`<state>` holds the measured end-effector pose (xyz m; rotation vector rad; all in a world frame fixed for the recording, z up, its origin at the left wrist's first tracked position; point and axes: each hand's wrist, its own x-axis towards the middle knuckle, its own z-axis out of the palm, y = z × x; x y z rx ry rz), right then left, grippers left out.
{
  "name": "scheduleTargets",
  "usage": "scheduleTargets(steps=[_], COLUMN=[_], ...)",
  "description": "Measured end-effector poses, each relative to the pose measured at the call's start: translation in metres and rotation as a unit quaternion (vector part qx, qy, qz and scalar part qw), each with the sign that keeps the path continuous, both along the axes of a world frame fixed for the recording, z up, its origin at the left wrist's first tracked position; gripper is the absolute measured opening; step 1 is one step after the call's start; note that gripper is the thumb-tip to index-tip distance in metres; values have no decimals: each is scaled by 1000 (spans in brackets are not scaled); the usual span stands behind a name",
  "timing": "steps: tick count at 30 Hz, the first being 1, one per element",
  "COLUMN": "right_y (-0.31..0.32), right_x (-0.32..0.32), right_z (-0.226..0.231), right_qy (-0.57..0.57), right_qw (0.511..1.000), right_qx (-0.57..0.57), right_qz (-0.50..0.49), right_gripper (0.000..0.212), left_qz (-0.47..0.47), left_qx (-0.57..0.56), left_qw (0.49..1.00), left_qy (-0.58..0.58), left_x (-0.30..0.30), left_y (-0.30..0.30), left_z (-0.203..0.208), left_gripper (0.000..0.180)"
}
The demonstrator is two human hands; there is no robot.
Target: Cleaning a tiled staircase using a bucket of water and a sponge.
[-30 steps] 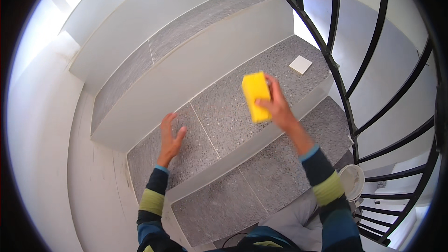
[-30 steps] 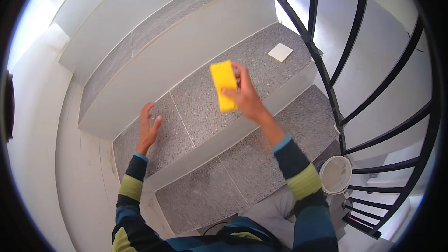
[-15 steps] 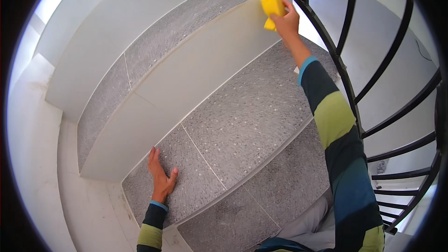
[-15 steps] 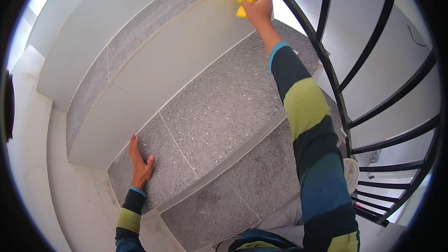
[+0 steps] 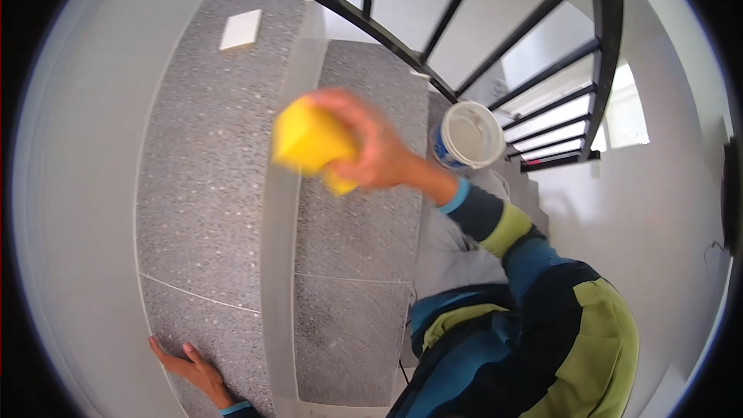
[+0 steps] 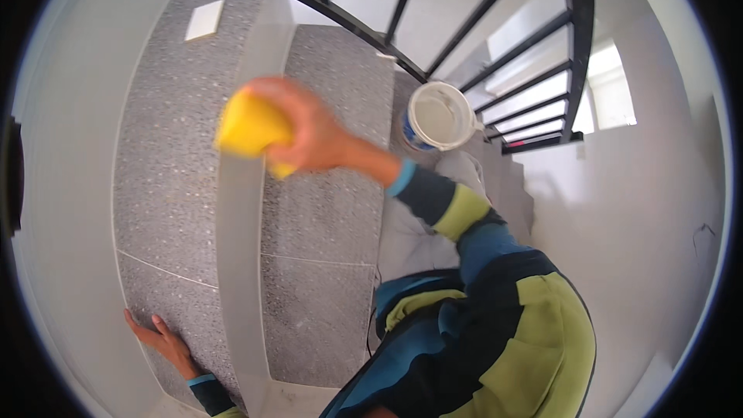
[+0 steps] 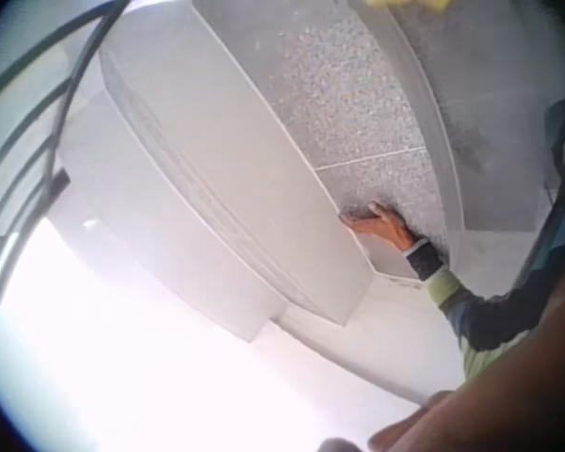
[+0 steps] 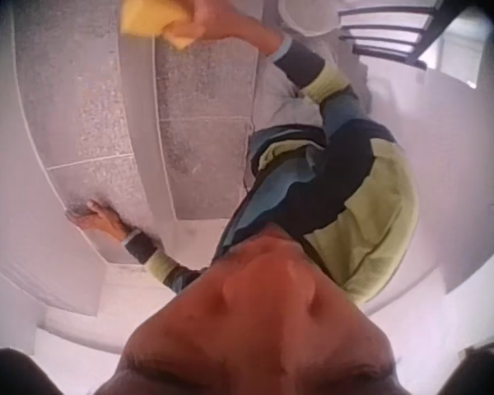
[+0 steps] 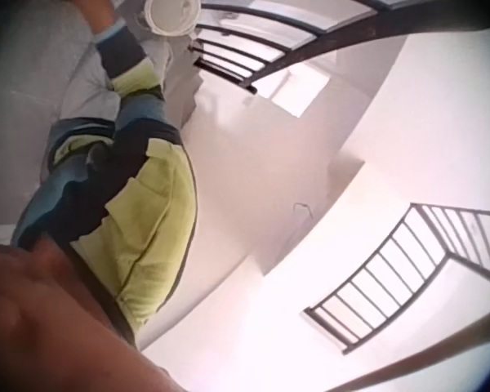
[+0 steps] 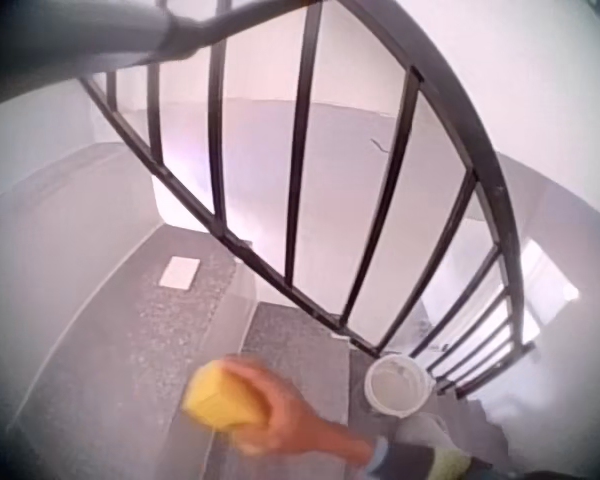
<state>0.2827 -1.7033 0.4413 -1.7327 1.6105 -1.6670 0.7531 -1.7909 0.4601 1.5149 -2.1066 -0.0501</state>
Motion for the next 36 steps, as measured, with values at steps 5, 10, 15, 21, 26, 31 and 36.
scheduleTargets(steps=[5,10,15,21,26,31,36], right_y=[147,227,253,302,278,288,262], right_x=[-119,-172,-196,-223,-208,-227,-212], right_z=[-55,-108,-139,-165,-149,-142,-131], right_qy=[-22,40,168,46,-245,-151,-356], right_qw=[916,842,729,689,709,766,815], right_qx=[142,342,515,505,519,406,287], right_qz=[-374,-416,-418,-518,-409,-475,-354], right_gripper=[59,68,91,77,63,52,51], left_qz=[-19,-14,-15,-26,-2,70,-199], left_qx=[8,1,1,-20,-12,-39,-179], left_qw=[1000,1000,1000,999,999,997,948], left_qy=[4,-11,11,-23,-30,4,171], left_x=[0,11,13,10,15,-11,-177], left_y=[2,5,2,-5,0,18,167], left_z=[-4,-10,-14,-18,-7,-2,-38], left_gripper=[76,73,69,70,69,62,41])
